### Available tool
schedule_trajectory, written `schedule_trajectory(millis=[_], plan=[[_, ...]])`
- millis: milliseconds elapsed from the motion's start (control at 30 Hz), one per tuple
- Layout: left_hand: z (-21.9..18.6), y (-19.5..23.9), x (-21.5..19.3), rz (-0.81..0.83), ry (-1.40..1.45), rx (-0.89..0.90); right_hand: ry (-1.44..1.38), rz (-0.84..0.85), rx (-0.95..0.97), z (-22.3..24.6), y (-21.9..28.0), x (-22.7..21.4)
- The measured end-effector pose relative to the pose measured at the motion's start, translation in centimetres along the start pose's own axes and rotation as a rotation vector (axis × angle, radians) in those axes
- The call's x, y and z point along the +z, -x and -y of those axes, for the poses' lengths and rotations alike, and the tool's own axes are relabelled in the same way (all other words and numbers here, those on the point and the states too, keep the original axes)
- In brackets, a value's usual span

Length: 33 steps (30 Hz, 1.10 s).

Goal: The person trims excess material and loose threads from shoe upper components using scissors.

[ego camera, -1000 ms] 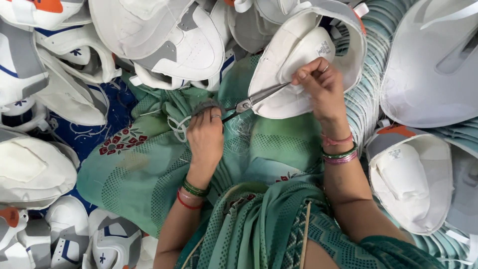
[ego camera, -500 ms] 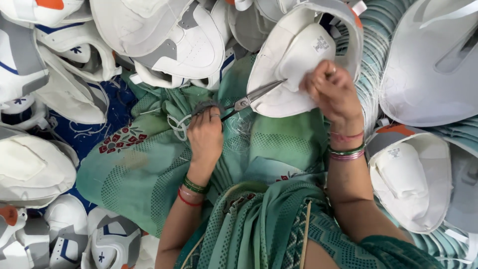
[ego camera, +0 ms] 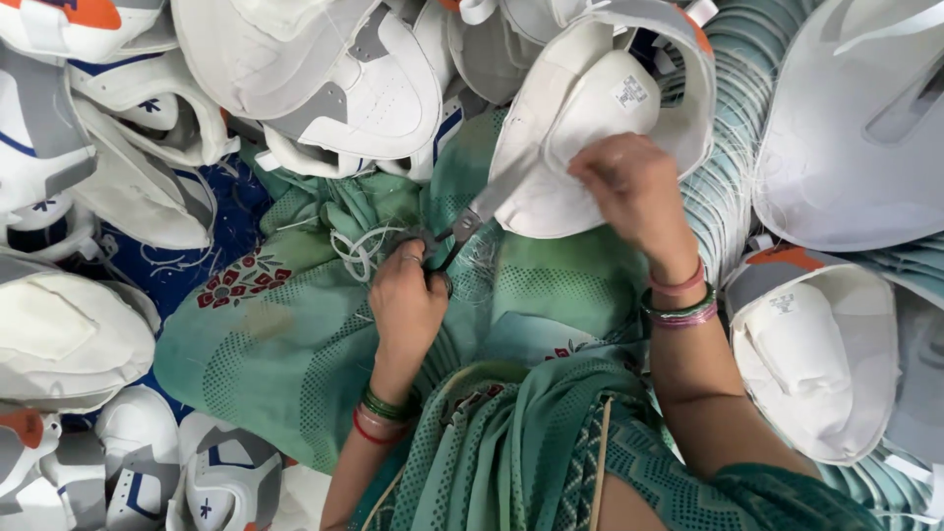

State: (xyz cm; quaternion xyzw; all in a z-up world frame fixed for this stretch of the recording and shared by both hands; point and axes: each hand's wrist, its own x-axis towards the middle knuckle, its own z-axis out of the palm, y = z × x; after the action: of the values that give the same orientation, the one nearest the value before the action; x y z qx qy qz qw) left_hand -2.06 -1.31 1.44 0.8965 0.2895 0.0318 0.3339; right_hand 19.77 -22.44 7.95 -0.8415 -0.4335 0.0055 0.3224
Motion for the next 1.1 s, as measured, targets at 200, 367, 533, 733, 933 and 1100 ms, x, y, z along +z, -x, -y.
schedule_trajectory(millis=[200, 367, 533, 733, 933, 1100], plan=[[-1.2, -0.5, -1.0, -0.165, -0.187, 0.367, -0.426, -0.192, 0.403, -1.3, 1.1, 1.4], [-1.5, -0.7, -1.3, -0.162, -0.165, 0.396, -0.177, -0.089, 0.285, 2.5, -0.9, -1.8], [-1.2, -0.5, -1.3, -0.106, -0.103, 0.228, 0.026, -0.141, -0.073, 1.0, 0.0, 0.0], [-2.3, -1.2, -1.5, -0.187, -0.211, 0.436, -0.396, -0.198, 0.395, -1.3, 0.8, 1.9], [-2.0, -2.1, -1.4, -0.108, -0.306, 0.417, -0.69, -0.171, 0.446, -3.4, 1.9, 2.7], [-2.4, -2.4, -1.6, -0.162, -0.341, 0.456, -0.807, -0.148, 0.431, -3.8, 2.0, 2.6]])
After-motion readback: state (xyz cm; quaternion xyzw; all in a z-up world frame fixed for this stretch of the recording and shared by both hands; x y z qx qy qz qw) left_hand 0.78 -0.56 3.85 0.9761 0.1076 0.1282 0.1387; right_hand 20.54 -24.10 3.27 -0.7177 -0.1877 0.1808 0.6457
